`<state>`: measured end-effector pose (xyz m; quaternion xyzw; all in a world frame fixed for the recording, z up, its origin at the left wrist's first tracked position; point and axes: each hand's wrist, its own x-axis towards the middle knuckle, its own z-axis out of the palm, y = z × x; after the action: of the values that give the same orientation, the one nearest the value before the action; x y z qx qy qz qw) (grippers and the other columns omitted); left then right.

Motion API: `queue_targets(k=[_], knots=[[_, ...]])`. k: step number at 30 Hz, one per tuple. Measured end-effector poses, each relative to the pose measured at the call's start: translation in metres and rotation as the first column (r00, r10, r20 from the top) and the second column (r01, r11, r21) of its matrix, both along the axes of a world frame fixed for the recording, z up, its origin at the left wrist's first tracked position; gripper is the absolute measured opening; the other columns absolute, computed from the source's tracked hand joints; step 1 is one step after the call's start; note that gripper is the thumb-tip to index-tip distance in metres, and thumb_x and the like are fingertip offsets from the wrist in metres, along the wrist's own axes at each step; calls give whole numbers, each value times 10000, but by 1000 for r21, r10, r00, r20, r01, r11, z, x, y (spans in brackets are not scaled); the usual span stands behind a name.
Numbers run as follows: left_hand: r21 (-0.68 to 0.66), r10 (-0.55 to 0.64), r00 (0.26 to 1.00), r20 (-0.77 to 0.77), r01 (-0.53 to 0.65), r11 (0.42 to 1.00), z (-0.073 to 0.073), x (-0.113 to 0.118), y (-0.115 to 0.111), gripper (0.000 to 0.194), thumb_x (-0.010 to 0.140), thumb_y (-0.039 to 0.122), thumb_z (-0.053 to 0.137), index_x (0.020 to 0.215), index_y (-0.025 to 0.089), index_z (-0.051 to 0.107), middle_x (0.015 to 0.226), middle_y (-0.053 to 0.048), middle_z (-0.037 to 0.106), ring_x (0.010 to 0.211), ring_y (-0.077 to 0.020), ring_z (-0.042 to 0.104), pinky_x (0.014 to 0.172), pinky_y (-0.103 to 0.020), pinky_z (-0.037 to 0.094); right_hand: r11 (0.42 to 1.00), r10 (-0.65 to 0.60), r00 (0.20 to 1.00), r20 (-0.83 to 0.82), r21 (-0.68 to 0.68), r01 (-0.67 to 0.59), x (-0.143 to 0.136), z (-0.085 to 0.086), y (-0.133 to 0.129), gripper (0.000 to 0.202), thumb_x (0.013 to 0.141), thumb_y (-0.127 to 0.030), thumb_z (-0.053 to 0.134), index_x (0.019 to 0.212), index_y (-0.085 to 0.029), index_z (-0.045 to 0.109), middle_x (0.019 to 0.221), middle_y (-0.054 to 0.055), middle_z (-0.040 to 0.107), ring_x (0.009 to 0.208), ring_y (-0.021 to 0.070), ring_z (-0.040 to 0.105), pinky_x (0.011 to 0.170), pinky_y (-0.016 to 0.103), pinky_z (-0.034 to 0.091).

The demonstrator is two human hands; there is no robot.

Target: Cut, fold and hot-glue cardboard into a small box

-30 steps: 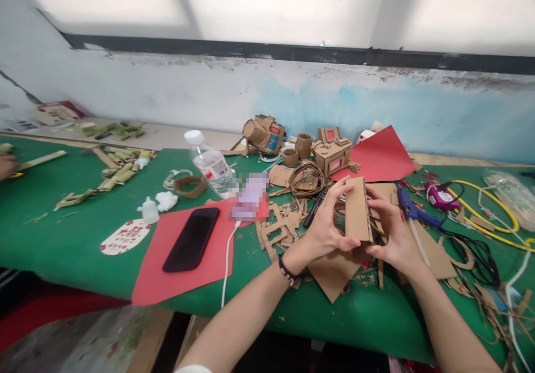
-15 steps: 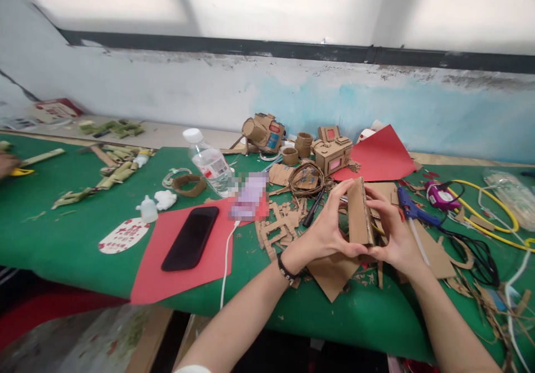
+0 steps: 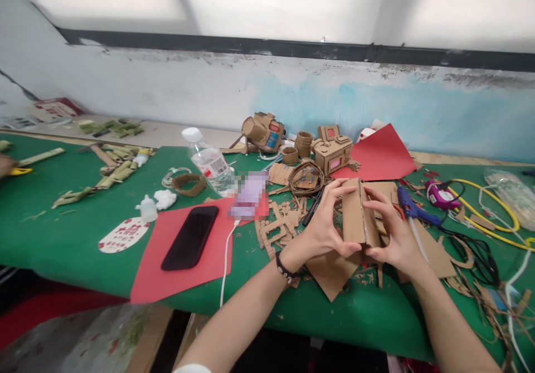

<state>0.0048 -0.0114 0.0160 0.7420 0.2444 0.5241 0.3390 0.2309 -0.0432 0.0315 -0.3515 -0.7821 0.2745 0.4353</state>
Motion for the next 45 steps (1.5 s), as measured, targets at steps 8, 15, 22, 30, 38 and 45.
queue_targets(k=[8,15,22,30,38,45], knots=[[64,-46,998,42,43,997,-1,-7,7,1180,559,845,911,1508,243,550,1643,-222,378,1608,-491,344,1300,-679,325,1000,-5,999,53,26,4,3,3,1,808,809,-769,832,1502,-452,562,1746,80,350,1638,449,338,1286,722,369],[44,-33,998,-62,36,998,3,-12,8,1209,533,877,894,1501,241,545,1634,-227,397,1597,-499,358,1297,-679,337,1000,-13,998,66,4,13,3,-5,2,861,773,-747,879,1502,-433,546,1751,89,352,1638,443,348,1292,703,376],[7,-52,995,-83,53,999,0,-11,7,1248,530,787,955,1559,236,516,1654,-238,370,1621,-507,320,1289,-689,355,998,-22,999,33,-65,24,2,-8,6,1208,642,-860,878,1655,-415,392,1731,125,396,1615,452,386,1334,687,320],[34,-60,995,-85,63,997,1,-14,10,1222,529,773,965,1539,235,537,1640,-238,395,1606,-509,352,1272,-685,382,999,-24,992,125,-43,30,4,-4,5,1203,707,-896,804,1717,-467,310,1746,104,330,1629,467,336,1309,706,343],[62,-62,994,-87,67,996,4,-15,10,1182,558,796,934,1510,215,544,1626,-248,400,1589,-508,373,1254,-675,400,999,-17,982,188,-40,25,3,-1,3,1172,759,-887,773,1732,-467,271,1749,103,293,1625,466,337,1295,691,374],[42,-64,991,-121,70,997,3,-18,11,1183,534,770,953,1499,223,541,1642,-241,390,1593,-501,371,1266,-657,391,999,-18,972,236,-24,25,6,-2,4,1170,764,-847,810,1729,-455,276,1743,105,295,1615,455,348,1304,683,360]])
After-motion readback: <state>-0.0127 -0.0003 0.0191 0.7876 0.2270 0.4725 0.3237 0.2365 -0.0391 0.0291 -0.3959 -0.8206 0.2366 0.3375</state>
